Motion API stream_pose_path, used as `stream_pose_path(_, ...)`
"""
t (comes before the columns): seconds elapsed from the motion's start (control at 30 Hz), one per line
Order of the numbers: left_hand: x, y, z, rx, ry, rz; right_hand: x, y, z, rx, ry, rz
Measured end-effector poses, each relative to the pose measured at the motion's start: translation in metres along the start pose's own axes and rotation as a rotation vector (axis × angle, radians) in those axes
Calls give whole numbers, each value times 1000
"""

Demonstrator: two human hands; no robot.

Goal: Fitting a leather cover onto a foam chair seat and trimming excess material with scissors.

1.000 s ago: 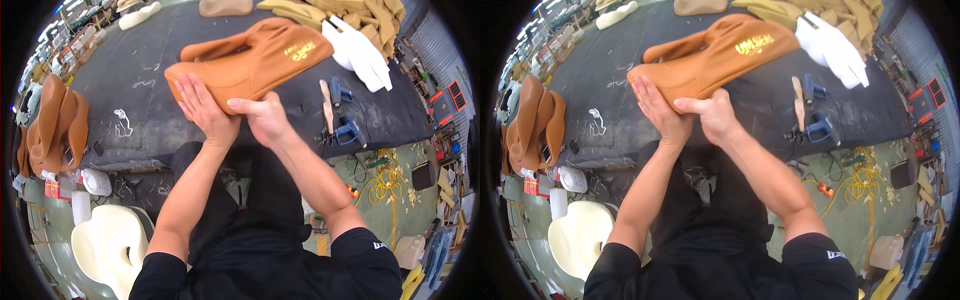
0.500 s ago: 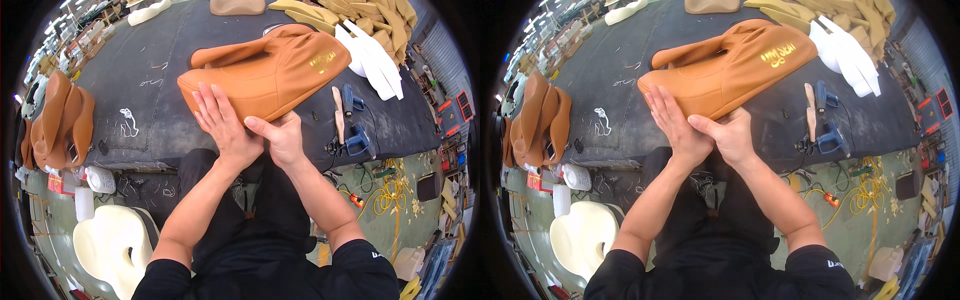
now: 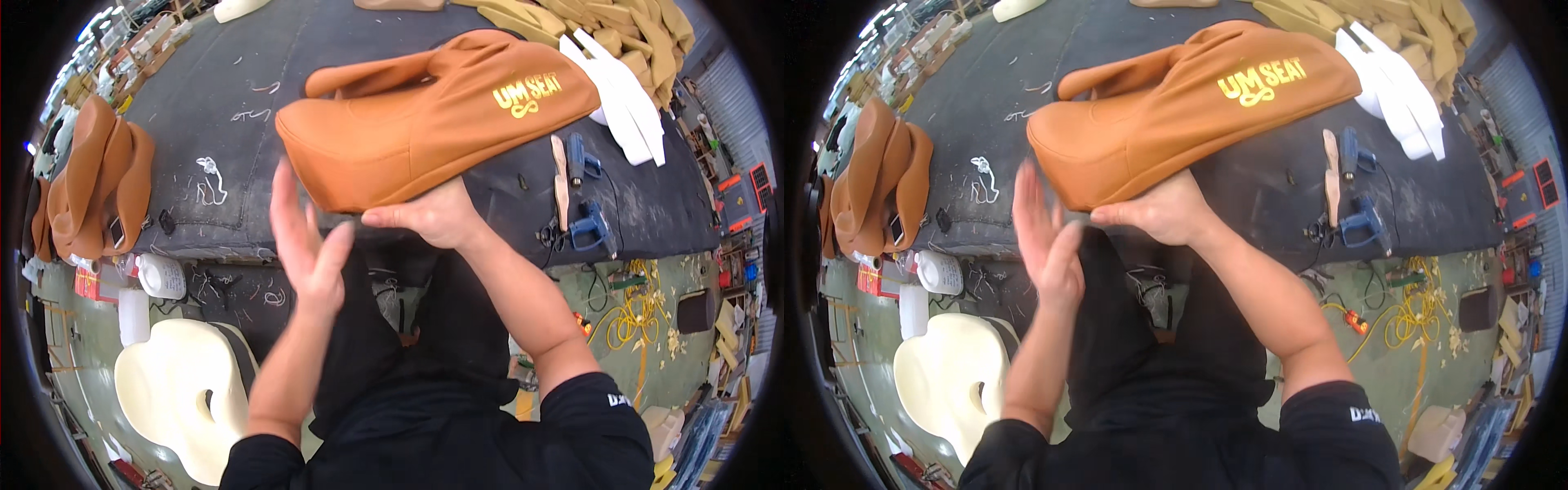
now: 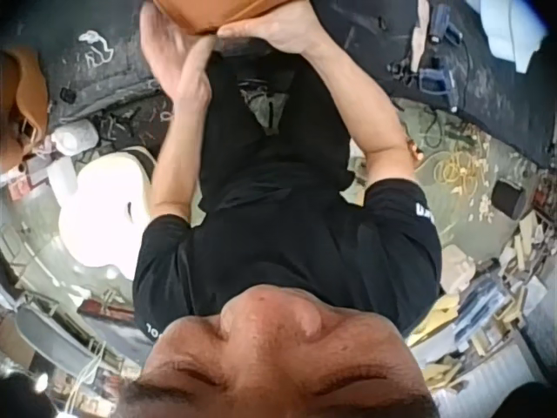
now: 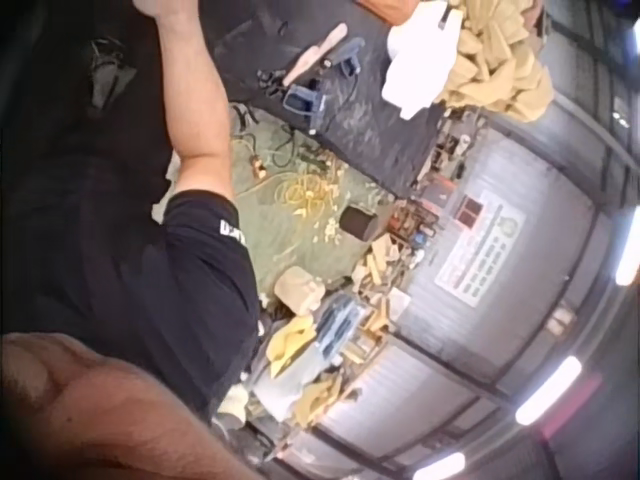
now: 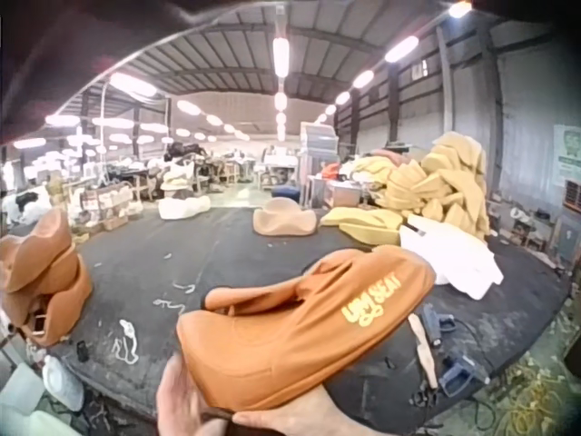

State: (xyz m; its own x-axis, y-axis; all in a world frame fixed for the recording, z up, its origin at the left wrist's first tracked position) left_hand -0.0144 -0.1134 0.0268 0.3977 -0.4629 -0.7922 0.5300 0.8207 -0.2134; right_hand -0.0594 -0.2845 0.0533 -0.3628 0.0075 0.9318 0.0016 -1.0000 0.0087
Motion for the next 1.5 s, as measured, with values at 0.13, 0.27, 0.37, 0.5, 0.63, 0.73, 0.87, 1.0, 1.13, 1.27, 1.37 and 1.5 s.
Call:
stream_pose_path(0.13,29,12,-61,-244,869,-770,0,-7,-4,121,-80,-104)
stream_pose_path(0.27,45,-29,-32,-142,825,-1100,1,-7,-20,22,-140,-1)
stream_pose_path(0.37,51,-36,-21,-27,705,-1212,3,-4,-17,-33,-158,180)
stream_pose_path(0.5,59,-33,-26,162,600,-1166,7,3,-18,-18,-139,72)
stream_pose_path(0.63,79,-43,-42,281,479,-1049,6,12,-22,-5,-111,173)
stream_pose_path(0.73,78,-50,-27,139,407,-960,17,19,-10,15,-137,129)
stream_pose_path(0.87,95,-46,-18,141,353,-1012,24,18,2,-17,-44,-82)
stream_pose_path(1.0,75,-46,-21,114,573,-1088,32,17,-2,-79,-10,-32)
stream_pose_path(1.13,59,-49,-24,4,756,-1306,28,16,-12,21,-247,77)
stream_pose_path(1.27,72,-53,-14,170,504,-1350,27,18,-9,-26,-135,154)
stream_pose_path(1.37,65,-51,-9,232,378,-1064,24,22,-10,52,-217,169)
stream_pose_path(1.5,76,-38,-2,188,338,-947,17,17,-5,11,-108,120)
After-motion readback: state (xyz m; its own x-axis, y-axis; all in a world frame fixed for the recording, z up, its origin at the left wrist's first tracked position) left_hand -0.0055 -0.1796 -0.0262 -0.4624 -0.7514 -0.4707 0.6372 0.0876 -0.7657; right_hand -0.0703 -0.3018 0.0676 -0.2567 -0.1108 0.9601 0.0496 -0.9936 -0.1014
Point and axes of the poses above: each hand's wrist, its own z-axis towards the middle knuckle, its own y-axis out of the back of the hand, x = y × z, the point moved 5 cm from there along z, towards the middle knuckle, and after that the axes turned 9 degrees about x, right-handed, at the moved point
